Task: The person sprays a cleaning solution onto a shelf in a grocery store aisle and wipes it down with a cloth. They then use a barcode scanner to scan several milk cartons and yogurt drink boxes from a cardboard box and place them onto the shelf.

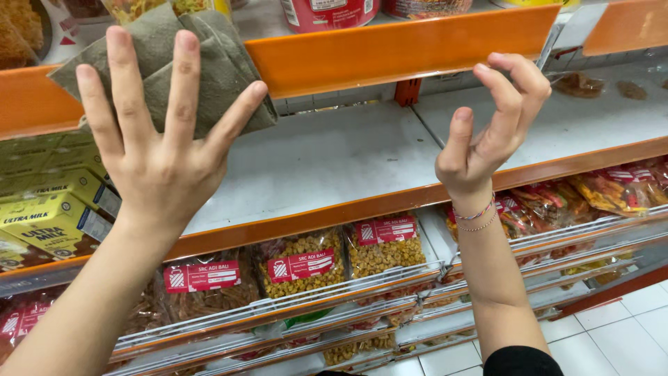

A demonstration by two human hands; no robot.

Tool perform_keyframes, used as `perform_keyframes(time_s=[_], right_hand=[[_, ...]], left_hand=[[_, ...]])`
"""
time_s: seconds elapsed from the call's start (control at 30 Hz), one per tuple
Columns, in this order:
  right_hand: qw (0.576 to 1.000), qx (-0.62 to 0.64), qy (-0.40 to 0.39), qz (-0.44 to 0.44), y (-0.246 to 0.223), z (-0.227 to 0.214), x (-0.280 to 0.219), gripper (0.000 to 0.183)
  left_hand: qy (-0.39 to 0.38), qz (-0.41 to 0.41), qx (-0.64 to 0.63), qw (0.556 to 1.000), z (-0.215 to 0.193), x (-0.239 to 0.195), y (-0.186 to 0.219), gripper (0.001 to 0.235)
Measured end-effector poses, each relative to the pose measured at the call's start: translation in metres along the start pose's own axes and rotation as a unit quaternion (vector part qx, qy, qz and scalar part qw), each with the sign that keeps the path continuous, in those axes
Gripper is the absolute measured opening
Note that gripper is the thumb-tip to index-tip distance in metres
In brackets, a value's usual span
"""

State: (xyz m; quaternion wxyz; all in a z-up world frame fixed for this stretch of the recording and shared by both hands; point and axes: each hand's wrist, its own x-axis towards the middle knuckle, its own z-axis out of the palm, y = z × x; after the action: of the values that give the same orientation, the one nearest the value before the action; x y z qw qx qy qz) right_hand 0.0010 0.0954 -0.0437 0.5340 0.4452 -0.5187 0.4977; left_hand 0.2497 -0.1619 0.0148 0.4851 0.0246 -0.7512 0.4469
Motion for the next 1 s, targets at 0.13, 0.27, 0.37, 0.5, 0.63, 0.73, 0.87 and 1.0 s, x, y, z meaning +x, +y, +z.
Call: perform_keyframes(time_s=[0.13,0.27,0.37,0.5,0.63,0.73,0.87,1.0], right_hand=[[1.0,0.016,0.013,-0.01,-0.005,0.002,0.009,0.033],[0.999,0.027,0.03,-0.013,-0.012,0.003,0.012,0.033],[0.999,0.034,0.037,0.002,-0.019,0.004,0.01,0.034],[0.999,0.006,0.039,0.016,-0.033,0.009,0.004,0.035],[0.999,0.018,0.038,0.017,-0.044,0.021,-0.001,0.036],[0.999,0.035,0.008,-0.006,-0.056,0.038,-0.002,0.038],[0.996,0.032,-0.061,-0.056,-0.093,0.067,0.003,0.041],[0.981,0.048,-0.143,-0.121,-0.145,0.102,0.019,0.046]], left_hand=[[-0.005,0.012,-0.1,0.995,0.004,0.023,0.027,0.053],[0.025,0.051,-0.216,0.975,0.016,0.072,0.084,0.049],[0.037,0.088,-0.272,0.958,0.029,0.117,0.131,0.049],[0.057,0.134,-0.199,0.969,0.038,0.154,0.169,0.055],[0.072,0.13,-0.209,0.967,0.043,0.14,0.156,0.054],[0.094,0.113,-0.193,0.97,0.042,0.098,0.108,0.053],[0.019,0.096,-0.159,0.982,0.013,0.033,0.028,0.052],[-0.043,0.051,-0.15,0.986,-0.016,-0.02,-0.038,0.053]])
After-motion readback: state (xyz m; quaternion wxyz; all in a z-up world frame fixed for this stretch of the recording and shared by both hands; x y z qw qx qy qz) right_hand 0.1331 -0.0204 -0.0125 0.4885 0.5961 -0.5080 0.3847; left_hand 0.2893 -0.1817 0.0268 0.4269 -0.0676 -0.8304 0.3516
